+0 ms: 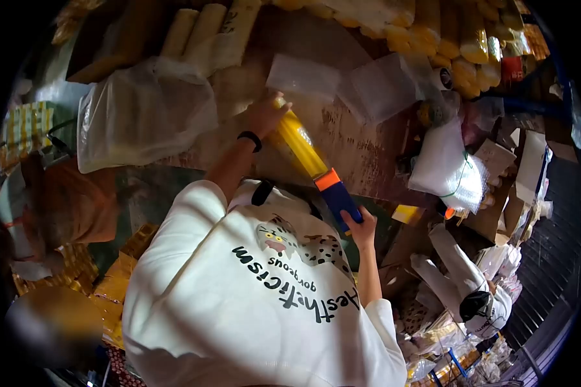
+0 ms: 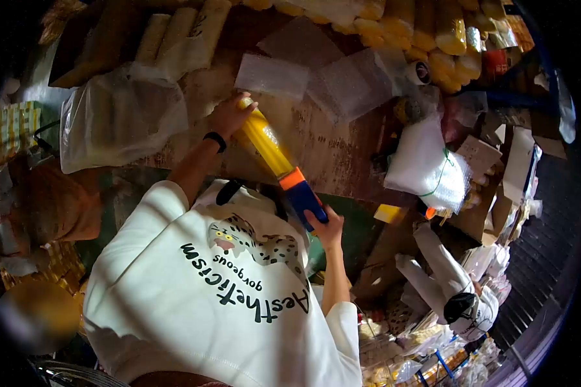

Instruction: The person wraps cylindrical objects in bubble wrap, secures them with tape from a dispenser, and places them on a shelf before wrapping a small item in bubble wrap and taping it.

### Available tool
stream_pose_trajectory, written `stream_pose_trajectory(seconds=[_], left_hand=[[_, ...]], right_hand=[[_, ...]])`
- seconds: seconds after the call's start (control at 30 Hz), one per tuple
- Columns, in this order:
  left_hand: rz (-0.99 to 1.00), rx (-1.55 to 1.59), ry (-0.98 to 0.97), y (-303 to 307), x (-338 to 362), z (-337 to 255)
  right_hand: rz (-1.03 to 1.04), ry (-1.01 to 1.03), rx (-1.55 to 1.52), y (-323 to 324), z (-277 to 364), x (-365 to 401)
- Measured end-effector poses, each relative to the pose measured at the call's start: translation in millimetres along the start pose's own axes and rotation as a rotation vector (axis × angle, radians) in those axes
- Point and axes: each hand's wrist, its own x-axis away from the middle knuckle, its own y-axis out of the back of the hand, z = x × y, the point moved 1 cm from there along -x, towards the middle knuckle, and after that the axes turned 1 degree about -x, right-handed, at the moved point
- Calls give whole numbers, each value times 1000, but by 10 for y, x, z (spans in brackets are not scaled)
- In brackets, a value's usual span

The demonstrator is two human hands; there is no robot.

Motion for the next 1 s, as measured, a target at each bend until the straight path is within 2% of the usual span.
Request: stream_pose_trajectory(seconds=[0.2, 0.3, 0.4, 0.53, 0.63, 0.73, 0.8, 0.9, 1.0], left_hand=[[21, 30, 8, -81, -48, 86], [-2, 24, -5, -112, -75, 131], [16, -10, 2, -88, -83, 104], [-26, -30, -55, -75, -63, 34], [-346, -243, -527, -99, -151, 77], [-229, -768, -875, -82, 185, -267], [11, -332, -1033, -326, 451, -481], [617, -733, -1068, -503, 780, -711], [535, -843, -1164, -752, 802, -496]], right_hand=[[26, -73, -25, -15, -86, 9], [-34, 226, 92, -53, -447, -30], [26, -30, -35, 60, -509, 69], [70, -139, -179, 127, -779, 84], [105, -83, -116, 152, -794, 17], [107, -99, -55, 129, -825, -5], [83, -87, -22, 57, -873, -10], [36, 25, -30, -11, -760, -61], [-20, 78, 25, -169, -877, -160]])
